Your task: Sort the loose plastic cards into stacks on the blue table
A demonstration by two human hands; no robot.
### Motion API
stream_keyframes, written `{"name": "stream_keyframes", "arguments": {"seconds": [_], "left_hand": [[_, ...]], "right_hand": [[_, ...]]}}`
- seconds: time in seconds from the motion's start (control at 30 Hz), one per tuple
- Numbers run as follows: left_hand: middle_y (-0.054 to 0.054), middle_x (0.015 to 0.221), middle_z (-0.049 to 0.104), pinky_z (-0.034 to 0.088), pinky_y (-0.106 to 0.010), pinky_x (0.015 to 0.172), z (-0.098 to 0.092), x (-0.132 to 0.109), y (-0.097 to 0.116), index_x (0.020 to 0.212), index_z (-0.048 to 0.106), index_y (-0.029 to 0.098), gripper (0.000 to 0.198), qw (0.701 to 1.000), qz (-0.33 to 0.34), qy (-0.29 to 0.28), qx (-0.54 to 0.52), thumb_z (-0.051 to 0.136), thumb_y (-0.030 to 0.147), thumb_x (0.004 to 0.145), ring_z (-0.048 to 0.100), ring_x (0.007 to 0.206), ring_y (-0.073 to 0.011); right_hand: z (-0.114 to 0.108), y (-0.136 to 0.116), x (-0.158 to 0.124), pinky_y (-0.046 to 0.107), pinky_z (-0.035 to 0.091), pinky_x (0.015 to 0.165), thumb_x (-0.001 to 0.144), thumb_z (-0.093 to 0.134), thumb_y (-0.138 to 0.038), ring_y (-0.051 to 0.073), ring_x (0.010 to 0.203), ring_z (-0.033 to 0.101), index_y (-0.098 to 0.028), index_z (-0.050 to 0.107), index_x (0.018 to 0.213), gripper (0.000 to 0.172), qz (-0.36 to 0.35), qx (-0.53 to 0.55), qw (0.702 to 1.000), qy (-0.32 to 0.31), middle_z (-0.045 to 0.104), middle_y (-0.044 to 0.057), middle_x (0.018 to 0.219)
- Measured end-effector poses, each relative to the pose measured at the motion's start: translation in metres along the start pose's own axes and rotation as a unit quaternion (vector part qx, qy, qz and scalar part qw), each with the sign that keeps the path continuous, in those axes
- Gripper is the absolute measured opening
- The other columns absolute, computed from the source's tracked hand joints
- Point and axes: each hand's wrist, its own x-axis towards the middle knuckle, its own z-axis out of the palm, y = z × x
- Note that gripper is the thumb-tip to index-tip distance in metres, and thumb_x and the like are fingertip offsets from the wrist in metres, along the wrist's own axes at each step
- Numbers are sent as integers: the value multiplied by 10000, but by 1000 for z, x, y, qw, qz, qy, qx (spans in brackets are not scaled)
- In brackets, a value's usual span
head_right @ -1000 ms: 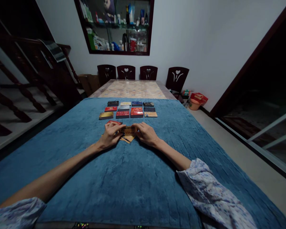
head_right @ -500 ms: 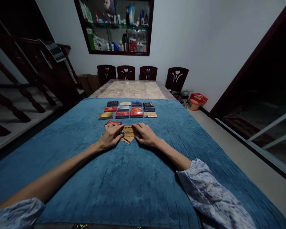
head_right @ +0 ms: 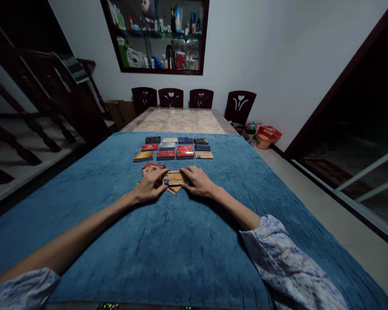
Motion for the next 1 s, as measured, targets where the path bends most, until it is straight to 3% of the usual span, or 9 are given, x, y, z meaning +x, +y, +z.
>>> {"name": "stream_keyframes", "arguments": {"seconds": [0.4, 1.0], "left_hand": [[-128, 1257, 619, 330, -553, 1043, 0, 0, 1, 1286, 643, 202, 486, 1000, 0, 16, 18, 664, 361, 828, 452, 1237, -352], [-120, 1255, 624, 325, -572, 1023, 0, 4, 4, 1264, 677, 228, 469, 1000, -19, -18, 10, 673, 373, 818, 450, 1222, -354]], "right_hand": [[-8, 2, 0, 447, 451, 892, 939, 587, -495, 290, 1054, 491, -195, 562, 1370, 525, -26, -23, 999, 15, 573, 163, 1236], [-17, 5, -1, 458, 456, 929, 879, 679, -447, 276, 1032, 500, -192, 633, 1275, 473, -23, 13, 1000, -10, 598, 138, 1179]]}}
